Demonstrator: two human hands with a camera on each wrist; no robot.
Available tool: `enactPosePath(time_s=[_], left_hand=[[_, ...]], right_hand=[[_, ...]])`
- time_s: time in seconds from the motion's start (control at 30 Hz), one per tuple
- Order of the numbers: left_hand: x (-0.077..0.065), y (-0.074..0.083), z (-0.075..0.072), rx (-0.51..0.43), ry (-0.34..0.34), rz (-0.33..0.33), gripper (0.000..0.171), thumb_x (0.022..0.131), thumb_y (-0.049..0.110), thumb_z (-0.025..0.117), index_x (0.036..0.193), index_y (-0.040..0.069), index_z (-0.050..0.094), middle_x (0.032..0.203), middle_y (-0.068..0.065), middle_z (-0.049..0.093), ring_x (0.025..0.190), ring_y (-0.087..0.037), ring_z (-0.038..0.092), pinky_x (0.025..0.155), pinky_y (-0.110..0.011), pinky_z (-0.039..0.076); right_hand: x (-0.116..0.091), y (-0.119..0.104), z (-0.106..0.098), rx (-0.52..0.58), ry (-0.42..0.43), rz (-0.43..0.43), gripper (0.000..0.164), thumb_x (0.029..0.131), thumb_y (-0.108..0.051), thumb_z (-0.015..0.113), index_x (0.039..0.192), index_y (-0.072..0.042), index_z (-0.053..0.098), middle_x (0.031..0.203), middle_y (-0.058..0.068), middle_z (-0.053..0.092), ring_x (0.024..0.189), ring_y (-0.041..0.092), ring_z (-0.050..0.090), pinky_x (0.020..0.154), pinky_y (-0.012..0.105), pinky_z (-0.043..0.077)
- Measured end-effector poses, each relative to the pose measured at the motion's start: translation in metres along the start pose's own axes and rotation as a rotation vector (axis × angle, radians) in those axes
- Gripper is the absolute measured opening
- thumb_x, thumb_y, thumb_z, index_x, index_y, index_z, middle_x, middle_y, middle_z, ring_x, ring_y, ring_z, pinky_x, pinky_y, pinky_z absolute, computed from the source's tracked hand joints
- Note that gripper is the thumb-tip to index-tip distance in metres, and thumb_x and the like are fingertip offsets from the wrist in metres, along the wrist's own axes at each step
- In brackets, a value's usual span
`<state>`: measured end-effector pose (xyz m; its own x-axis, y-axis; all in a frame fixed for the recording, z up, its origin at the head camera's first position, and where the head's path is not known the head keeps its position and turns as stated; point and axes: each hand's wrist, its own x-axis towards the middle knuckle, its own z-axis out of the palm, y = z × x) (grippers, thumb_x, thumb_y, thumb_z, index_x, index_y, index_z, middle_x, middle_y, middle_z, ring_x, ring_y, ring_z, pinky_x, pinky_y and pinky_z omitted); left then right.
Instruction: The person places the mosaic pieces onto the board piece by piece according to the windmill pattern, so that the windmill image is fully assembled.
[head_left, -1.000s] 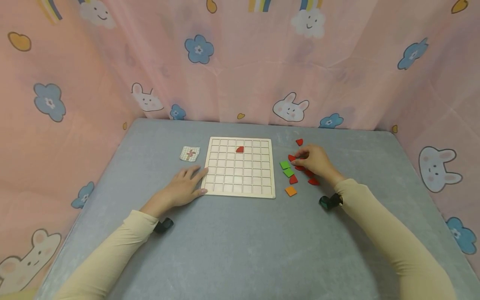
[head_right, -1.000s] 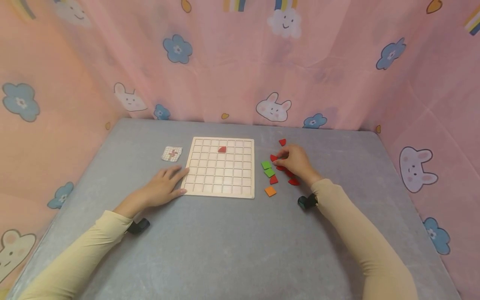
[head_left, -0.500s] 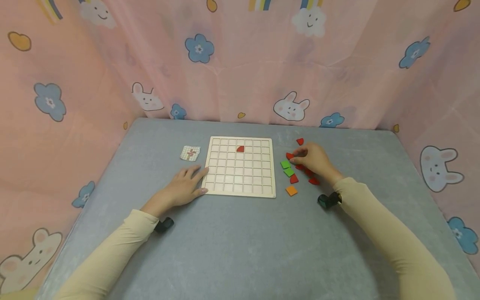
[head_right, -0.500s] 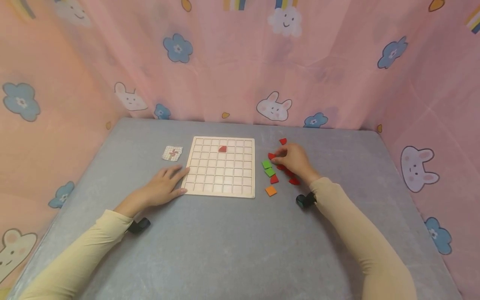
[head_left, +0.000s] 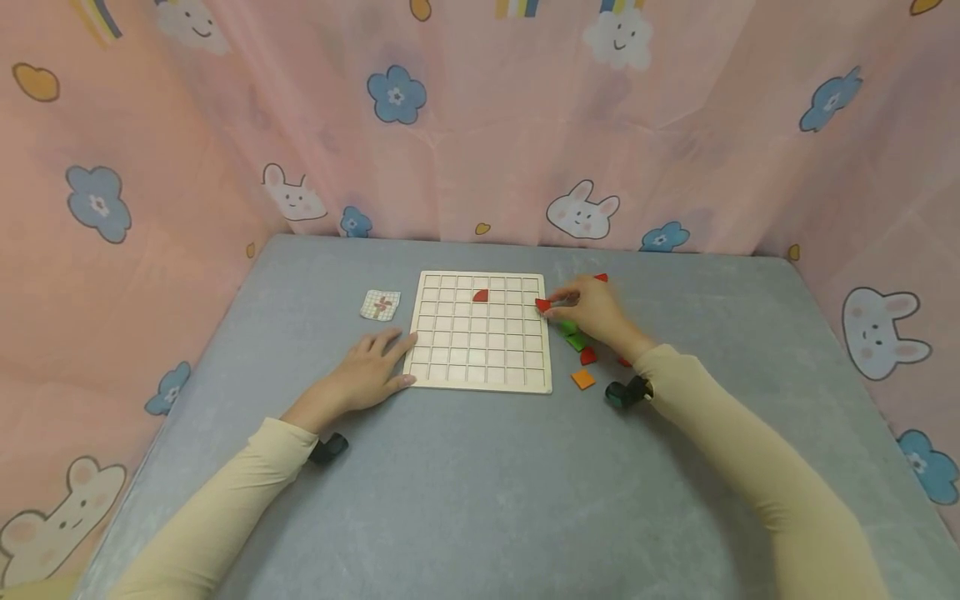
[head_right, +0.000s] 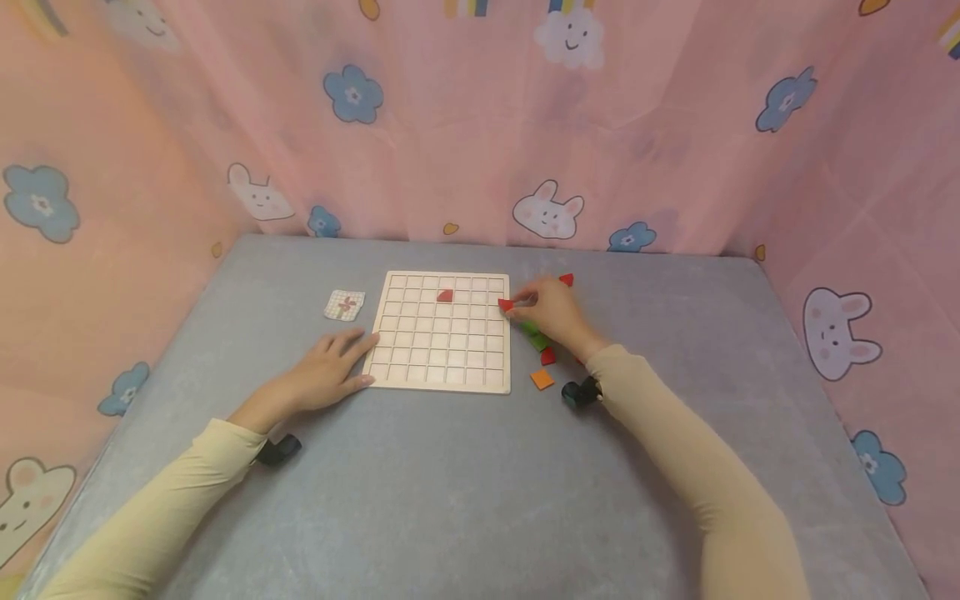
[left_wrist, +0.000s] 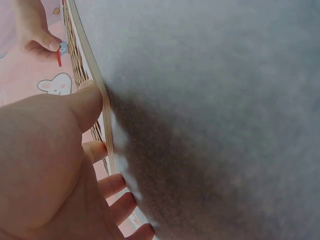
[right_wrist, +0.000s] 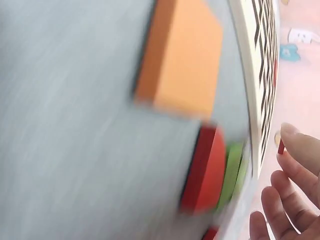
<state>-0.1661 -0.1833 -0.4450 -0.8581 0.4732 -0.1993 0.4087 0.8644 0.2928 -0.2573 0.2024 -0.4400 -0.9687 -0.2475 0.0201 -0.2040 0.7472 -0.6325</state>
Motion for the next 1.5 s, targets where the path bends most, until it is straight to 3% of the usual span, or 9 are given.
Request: enactPosePath(time_s=[0.23, 0.37, 0.9, 1.27, 1.5], left_hand=[[-0.002, 0.0, 0.0, 0.009, 0.009, 0.012, 0.068, 0.111, 0.033, 0.057, 0.166, 0.002, 0.03, 0.165, -0.032, 0.027, 0.146, -0.056, 0.034, 0.119, -0.068, 0.029], [-0.003, 0.0, 0.0, 0.004, 0.009, 0.012, 0.068, 0.111, 0.032, 0.056, 0.166, 0.002, 0.03, 0.166, -0.032, 0.027, 0.146, -0.056, 0.034, 0.119, -0.069, 0.029], [-0.003, 0.002, -0.003, -0.004, 0.002, 0.002, 0.069, 0.111, 0.034, 0.056, 0.167, 0.003, 0.03, 0.167, -0.031, 0.026, 0.146, -0.056, 0.034, 0.118, -0.069, 0.03], [0.002, -0.01, 0.009, -0.012, 0.037, 0.024, 0.071, 0.11, 0.037, 0.057, 0.167, 0.005, 0.03, 0.167, -0.031, 0.027, 0.146, -0.056, 0.034, 0.119, -0.069, 0.029], [0.0, -0.003, 0.003, -0.006, 0.012, 0.015, 0.07, 0.111, 0.036, 0.056, 0.167, 0.005, 0.029, 0.168, -0.031, 0.025, 0.147, -0.056, 0.032, 0.119, -0.069, 0.028]], right_hand=[[0.007, -0.022, 0.02, 0.019, 0.002, -0.091, 0.029, 0.09, -0.018, 0.088, 0.111, 0.002, 0.081, 0.103, 0.017, 0.07, 0.097, 0.033, 0.063, 0.084, 0.042, 0.051], [0.013, -0.032, 0.03, 0.021, -0.008, -0.132, 0.028, 0.09, -0.018, 0.088, 0.111, -0.001, 0.082, 0.104, 0.014, 0.072, 0.097, 0.031, 0.065, 0.082, 0.039, 0.051], [0.028, -0.061, 0.052, 0.066, -0.03, -0.157, 0.026, 0.09, -0.013, 0.086, 0.111, 0.002, 0.081, 0.107, 0.017, 0.072, 0.097, 0.031, 0.067, 0.086, 0.041, 0.053], [0.031, -0.061, 0.058, 0.082, -0.04, -0.131, 0.026, 0.092, -0.015, 0.085, 0.113, 0.0, 0.081, 0.109, 0.014, 0.071, 0.1, 0.029, 0.065, 0.088, 0.042, 0.053], [0.032, -0.062, 0.058, 0.077, -0.046, -0.129, 0.026, 0.092, -0.015, 0.085, 0.113, 0.0, 0.081, 0.108, 0.013, 0.072, 0.098, 0.028, 0.065, 0.086, 0.04, 0.052]])
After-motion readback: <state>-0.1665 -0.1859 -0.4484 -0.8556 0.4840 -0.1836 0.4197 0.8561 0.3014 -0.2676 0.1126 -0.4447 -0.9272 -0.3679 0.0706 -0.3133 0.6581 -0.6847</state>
